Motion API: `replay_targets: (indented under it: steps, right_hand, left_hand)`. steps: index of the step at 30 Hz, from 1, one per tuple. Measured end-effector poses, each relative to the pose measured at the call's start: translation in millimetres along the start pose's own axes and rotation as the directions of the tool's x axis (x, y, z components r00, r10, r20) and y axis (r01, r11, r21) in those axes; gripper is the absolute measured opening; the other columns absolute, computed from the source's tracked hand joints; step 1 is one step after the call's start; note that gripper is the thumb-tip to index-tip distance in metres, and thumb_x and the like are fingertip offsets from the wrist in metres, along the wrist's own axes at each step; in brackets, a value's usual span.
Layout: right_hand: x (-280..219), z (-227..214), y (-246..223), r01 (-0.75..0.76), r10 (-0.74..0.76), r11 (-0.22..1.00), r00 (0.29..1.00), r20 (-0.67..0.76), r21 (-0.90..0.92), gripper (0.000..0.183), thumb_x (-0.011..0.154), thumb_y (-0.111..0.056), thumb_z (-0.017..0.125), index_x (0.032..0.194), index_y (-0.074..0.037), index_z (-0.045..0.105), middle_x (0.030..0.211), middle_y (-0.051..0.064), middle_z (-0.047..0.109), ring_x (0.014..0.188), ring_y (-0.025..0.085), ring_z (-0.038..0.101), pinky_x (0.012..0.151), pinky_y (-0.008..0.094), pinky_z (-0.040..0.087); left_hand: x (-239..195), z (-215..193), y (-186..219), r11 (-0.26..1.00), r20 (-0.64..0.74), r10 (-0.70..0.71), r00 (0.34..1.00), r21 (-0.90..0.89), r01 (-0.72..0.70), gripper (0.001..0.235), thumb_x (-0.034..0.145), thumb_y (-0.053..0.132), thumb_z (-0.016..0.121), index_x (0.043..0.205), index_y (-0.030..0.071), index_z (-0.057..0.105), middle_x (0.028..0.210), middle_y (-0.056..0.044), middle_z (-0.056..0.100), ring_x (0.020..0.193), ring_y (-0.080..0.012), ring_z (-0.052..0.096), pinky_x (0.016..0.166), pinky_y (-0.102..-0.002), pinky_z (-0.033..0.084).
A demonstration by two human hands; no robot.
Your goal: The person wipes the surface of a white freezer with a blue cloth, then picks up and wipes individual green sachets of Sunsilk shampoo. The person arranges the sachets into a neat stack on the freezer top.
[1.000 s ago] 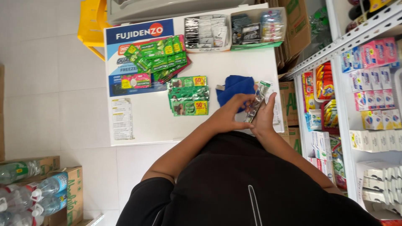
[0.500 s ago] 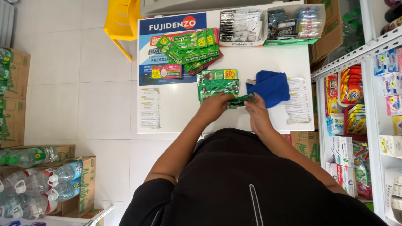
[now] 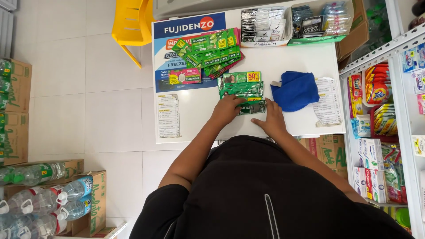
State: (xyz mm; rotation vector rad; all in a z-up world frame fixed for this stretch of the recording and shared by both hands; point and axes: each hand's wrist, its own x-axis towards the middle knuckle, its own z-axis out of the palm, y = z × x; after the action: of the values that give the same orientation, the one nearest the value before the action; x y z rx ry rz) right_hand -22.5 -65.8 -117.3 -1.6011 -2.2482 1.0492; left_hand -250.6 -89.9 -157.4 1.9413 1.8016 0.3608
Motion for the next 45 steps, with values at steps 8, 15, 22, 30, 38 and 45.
replay_targets:
  steps: [8,15,22,30,38,45]
  right_hand:
    - [10,9,0,0.032,-0.037,0.995,0.998,-0.049,-0.100,0.089,0.080,-0.038,0.085,0.151,-0.008,0.041,0.127,0.014,0.052,0.119,0.036,0.051,0.100,0.050,0.043]
    - [10,-9,-26,0.050,-0.057,0.995,0.995,-0.080,-0.087,0.096,0.078,-0.042,0.086,0.153,-0.005,0.038,0.141,0.021,0.046,0.126,0.040,0.047,0.104,0.052,0.039]
    - [65,-2,-6,0.059,-0.060,0.998,0.997,-0.047,-0.034,0.124,0.060,-0.047,0.093,0.156,0.003,0.033,0.165,0.025,0.023,0.154,0.044,0.016,0.127,0.052,0.015]
    - [99,-9,-5,0.068,-0.069,0.995,0.998,0.009,0.071,0.137,0.050,-0.044,0.098,0.161,-0.005,0.028,0.170,0.021,0.013,0.157,0.040,0.005,0.128,0.052,0.001]
    - [125,-2,3,0.055,-0.057,0.994,0.998,0.027,0.090,0.141,0.045,-0.039,0.100,0.162,-0.008,0.027,0.170,0.020,0.010,0.158,0.039,0.002,0.126,0.056,-0.003]
    - [132,-1,7,0.086,-0.089,0.980,0.996,0.007,0.177,0.121,0.045,-0.025,0.100,0.148,-0.005,0.042,0.169,0.021,0.014,0.157,0.040,0.003,0.124,0.060,-0.006]
  left_hand:
    - [-38,-41,16,0.992,-0.064,-0.126,0.990,-0.004,0.126,0.091,0.072,0.044,0.083,0.151,0.043,0.040,0.153,-0.001,0.037,0.145,-0.0304,0.029,0.117,-0.053,0.023]
    - [-55,-36,10,0.890,-0.180,-0.371,0.911,-0.347,0.294,0.114,0.070,0.028,0.091,0.162,0.024,0.023,0.162,-0.020,0.025,0.152,-0.0422,0.021,0.124,-0.057,0.014]
    - [-20,-26,-9,0.880,-0.279,-0.365,0.888,-0.413,0.232,0.111,0.069,0.024,0.088,0.161,0.026,0.027,0.156,-0.017,0.035,0.144,-0.0409,0.037,0.121,-0.055,0.027]
    - [12,-33,-22,0.850,-0.243,-0.442,0.864,-0.422,0.316,0.134,0.052,0.023,0.097,0.162,0.026,0.022,0.153,-0.020,0.038,0.141,-0.0454,0.043,0.118,-0.056,0.035]
    - [23,-28,-22,0.762,-0.210,-0.527,0.824,-0.546,0.348,0.130,0.051,0.016,0.096,0.160,0.026,0.026,0.145,-0.023,0.044,0.137,-0.0466,0.048,0.115,-0.055,0.039]
    - [22,-16,-17,0.744,-0.302,-0.536,0.788,-0.610,0.273,0.110,0.054,0.018,0.092,0.152,0.016,0.042,0.132,-0.019,0.054,0.131,-0.0417,0.051,0.116,-0.051,0.036]
